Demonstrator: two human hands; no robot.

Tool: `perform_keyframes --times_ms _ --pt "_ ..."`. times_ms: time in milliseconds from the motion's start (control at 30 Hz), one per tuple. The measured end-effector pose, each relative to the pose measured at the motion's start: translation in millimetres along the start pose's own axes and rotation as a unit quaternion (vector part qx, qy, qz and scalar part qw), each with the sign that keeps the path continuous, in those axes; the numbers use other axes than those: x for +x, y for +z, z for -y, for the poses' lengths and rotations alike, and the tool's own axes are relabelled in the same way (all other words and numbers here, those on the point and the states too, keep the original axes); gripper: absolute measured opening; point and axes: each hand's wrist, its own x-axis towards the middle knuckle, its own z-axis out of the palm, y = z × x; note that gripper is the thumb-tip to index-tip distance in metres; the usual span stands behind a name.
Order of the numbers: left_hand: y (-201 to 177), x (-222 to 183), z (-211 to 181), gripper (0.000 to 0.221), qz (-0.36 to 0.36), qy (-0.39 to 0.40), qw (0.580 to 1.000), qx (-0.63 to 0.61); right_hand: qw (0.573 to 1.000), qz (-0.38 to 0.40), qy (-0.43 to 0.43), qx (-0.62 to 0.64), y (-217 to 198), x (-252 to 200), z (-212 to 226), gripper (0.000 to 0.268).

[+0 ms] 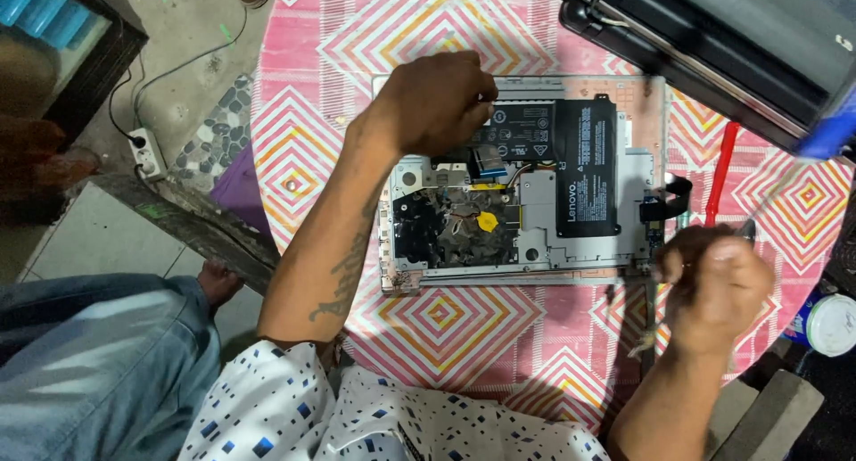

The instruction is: Disassembling a laptop by removing internal screws and extracting the battery and other components.

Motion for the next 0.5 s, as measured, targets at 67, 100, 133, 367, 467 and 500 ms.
perform_keyframes --times_ms 67,100,133,367,467,500 --pt "2.3 2.4 -4.7 0.028 -0.02 0.037 0.999 0.006 0.99 0.0 0.13 -0.048 13.0 -15.3 5.8 0.047" --pt "2.4 2.6 -7.3 0.028 -0.02 0.04 0.999 0.008 0.99 -0.003 0.129 -0.048 20.4 -20.2 6.2 0.047" --pt "3.2 2.8 -10.3 0.027 -0.018 0.016 0.999 0.027 0.987 0.033 0.156 0.034 27.3 -25.5 7.0 0.041" --pt "21.2 12.4 -25.1 0.026 -0.076 -0.02 0.992 0.099 0.982 0.109 0.137 0.073 68.2 -40.0 17.4 0.048" --pt "23.0 7.5 -26.9 0.028 -0.108 -0.015 0.99 0.09 0.983 0.075 0.148 0.076 68.4 -44.5 10.5 0.05" --pt "32.4 11.2 -27.0 0.028 -0.107 -0.017 0.99 0.091 0.983 0.075 0.148 0.078 66.7 -47.3 7.2 0.05"
